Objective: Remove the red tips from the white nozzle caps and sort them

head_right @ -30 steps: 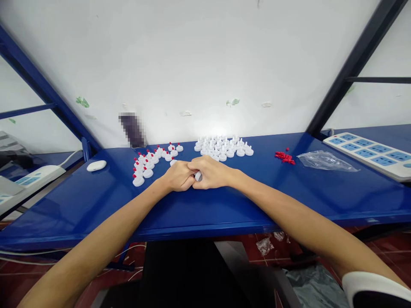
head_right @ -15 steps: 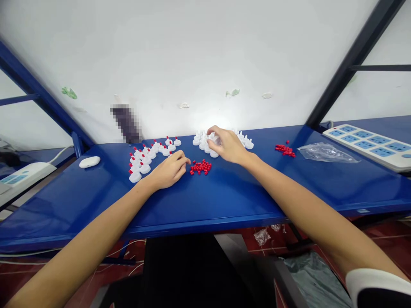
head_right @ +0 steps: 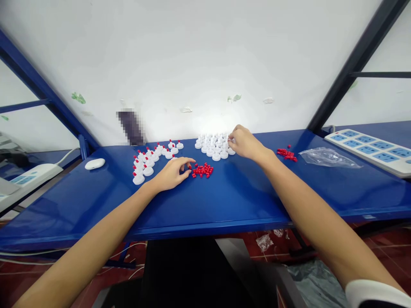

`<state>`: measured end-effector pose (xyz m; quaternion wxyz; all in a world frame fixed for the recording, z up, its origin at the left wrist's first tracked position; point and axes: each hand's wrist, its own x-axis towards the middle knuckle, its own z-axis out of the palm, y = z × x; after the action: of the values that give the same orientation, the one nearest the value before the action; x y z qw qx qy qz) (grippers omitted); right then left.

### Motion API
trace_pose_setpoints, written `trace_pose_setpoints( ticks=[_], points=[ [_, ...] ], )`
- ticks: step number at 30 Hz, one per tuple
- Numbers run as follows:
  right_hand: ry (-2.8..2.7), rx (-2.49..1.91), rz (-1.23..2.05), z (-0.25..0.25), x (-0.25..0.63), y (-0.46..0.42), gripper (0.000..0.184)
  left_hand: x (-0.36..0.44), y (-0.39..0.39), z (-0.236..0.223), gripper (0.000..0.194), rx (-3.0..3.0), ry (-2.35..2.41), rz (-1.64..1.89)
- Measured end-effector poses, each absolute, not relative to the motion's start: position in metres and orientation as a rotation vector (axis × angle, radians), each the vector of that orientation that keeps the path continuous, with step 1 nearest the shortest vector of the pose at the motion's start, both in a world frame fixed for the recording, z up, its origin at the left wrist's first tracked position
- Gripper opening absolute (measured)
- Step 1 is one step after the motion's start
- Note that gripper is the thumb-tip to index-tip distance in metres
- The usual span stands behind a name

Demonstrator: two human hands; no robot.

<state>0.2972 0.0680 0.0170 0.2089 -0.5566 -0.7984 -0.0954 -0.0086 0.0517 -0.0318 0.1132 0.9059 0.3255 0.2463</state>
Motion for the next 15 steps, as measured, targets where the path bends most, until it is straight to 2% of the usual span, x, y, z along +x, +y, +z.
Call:
trace_pose_setpoints(
  ticks=[4,10,15],
  points=[
    [-2.275,-1.636,-0.31,0.024,0.301,0.065,0.03,-0.009,0.049,-0.028,0.031,2.641,0.958,0.824],
    [-2.431,-1.825,-0.01,0.028,0.301,0.062,0.023,-0.012,0.047,-0.02,0.019,2.691,0.971,1.032],
    [-2.393,-2.022,-0.02,0.023,0.311,0.069,0.017,-0.018,0.05,-0.013,0.017,2.659,1.106,1.212]
  ],
)
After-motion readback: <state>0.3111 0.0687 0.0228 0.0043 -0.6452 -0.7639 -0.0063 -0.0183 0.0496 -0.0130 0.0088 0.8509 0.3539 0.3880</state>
